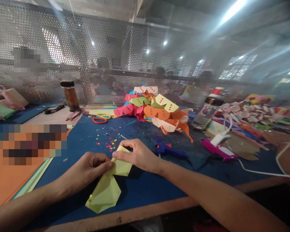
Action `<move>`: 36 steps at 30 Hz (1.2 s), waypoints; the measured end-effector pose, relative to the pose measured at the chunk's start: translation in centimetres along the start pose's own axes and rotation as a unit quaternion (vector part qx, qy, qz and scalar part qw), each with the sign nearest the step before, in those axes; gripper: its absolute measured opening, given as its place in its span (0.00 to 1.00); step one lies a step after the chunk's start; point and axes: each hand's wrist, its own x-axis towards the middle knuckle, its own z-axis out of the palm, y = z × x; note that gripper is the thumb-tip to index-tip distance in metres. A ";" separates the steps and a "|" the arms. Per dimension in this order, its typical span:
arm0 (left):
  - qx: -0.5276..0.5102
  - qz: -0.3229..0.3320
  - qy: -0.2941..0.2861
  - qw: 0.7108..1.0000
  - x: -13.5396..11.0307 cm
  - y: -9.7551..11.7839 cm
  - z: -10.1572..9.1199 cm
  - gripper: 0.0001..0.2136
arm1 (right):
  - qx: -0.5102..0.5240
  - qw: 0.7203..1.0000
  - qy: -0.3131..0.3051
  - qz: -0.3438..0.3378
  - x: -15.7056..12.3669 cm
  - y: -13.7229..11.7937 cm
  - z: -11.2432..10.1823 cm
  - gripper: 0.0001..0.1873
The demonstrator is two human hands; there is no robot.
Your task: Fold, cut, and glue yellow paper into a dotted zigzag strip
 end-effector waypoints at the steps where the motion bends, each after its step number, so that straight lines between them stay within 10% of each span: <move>1: -0.002 -0.001 0.002 1.000 0.0 0.0 0.0 0.21 | -0.001 1.000 -0.002 -0.002 0.0 0.0 0.0 0.16; 36: -0.035 -0.020 0.045 0.998 -0.1 0.1 -0.2 0.18 | -0.048 0.998 0.045 -0.023 0.3 1.1 -0.8 0.27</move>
